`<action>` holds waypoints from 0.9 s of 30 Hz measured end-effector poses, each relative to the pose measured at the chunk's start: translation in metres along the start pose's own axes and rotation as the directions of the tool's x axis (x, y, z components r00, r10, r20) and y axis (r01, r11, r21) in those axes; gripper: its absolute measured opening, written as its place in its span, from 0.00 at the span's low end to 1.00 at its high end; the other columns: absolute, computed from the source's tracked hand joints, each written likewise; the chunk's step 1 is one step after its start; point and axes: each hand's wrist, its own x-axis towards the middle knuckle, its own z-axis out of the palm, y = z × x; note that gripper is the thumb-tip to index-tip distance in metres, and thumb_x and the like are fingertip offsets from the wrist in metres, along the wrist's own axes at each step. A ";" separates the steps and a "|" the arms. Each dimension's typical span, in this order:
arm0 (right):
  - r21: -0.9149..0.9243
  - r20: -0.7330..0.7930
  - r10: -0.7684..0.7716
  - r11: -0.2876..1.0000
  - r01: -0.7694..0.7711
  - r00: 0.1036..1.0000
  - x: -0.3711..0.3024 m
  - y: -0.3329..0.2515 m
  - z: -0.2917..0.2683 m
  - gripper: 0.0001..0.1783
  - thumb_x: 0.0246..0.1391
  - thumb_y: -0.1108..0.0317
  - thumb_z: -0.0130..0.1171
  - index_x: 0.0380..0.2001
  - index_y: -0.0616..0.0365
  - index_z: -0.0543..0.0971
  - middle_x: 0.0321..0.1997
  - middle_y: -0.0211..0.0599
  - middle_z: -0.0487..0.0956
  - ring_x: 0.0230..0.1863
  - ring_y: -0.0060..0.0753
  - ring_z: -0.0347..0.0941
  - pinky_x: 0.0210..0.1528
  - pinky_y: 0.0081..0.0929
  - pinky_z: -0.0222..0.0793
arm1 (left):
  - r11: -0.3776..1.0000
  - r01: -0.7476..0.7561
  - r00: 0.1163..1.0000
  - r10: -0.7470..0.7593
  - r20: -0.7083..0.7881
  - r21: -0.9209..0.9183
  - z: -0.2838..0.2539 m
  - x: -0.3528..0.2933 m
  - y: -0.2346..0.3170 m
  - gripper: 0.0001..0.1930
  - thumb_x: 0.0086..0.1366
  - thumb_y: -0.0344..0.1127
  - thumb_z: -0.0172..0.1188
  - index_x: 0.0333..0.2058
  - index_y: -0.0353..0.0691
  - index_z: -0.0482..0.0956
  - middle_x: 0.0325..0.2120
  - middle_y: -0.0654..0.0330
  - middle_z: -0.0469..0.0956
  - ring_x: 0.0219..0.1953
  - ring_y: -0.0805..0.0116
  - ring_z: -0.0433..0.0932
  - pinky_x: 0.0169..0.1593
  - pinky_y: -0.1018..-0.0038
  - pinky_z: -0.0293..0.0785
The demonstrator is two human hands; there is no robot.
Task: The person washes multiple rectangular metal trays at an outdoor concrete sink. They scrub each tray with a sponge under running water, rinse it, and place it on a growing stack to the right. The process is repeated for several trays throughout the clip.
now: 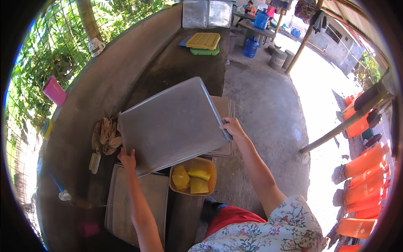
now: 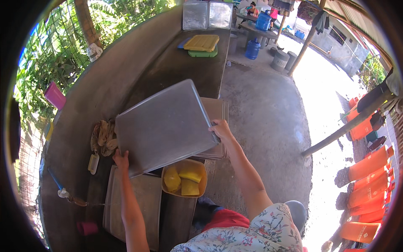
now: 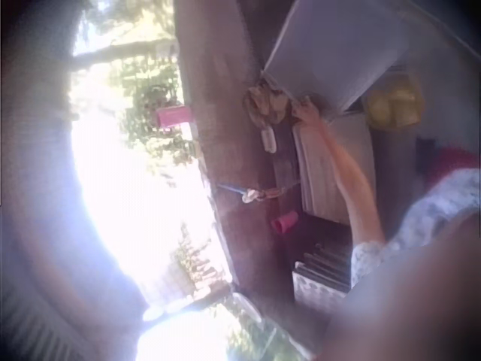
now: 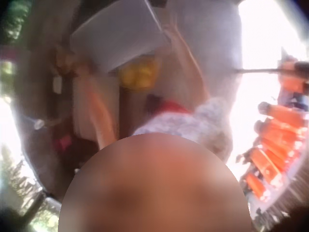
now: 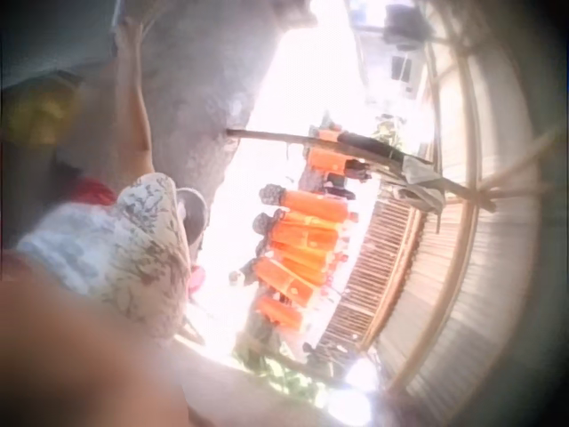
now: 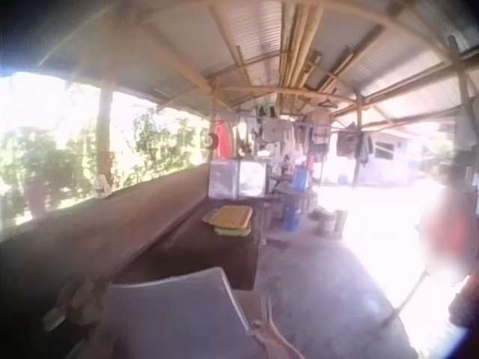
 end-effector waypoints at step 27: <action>-0.268 0.641 -0.437 0.644 0.717 0.631 -0.172 0.055 0.386 0.17 0.44 0.67 0.59 0.41 0.54 0.75 0.47 0.37 0.70 0.51 0.41 0.68 0.45 0.39 0.69 | 0.347 0.773 0.634 -0.409 -0.657 0.531 -0.100 -0.283 -0.181 0.28 0.61 0.43 0.56 0.58 0.47 0.61 0.58 0.50 0.58 0.57 0.49 0.63 0.53 0.59 0.68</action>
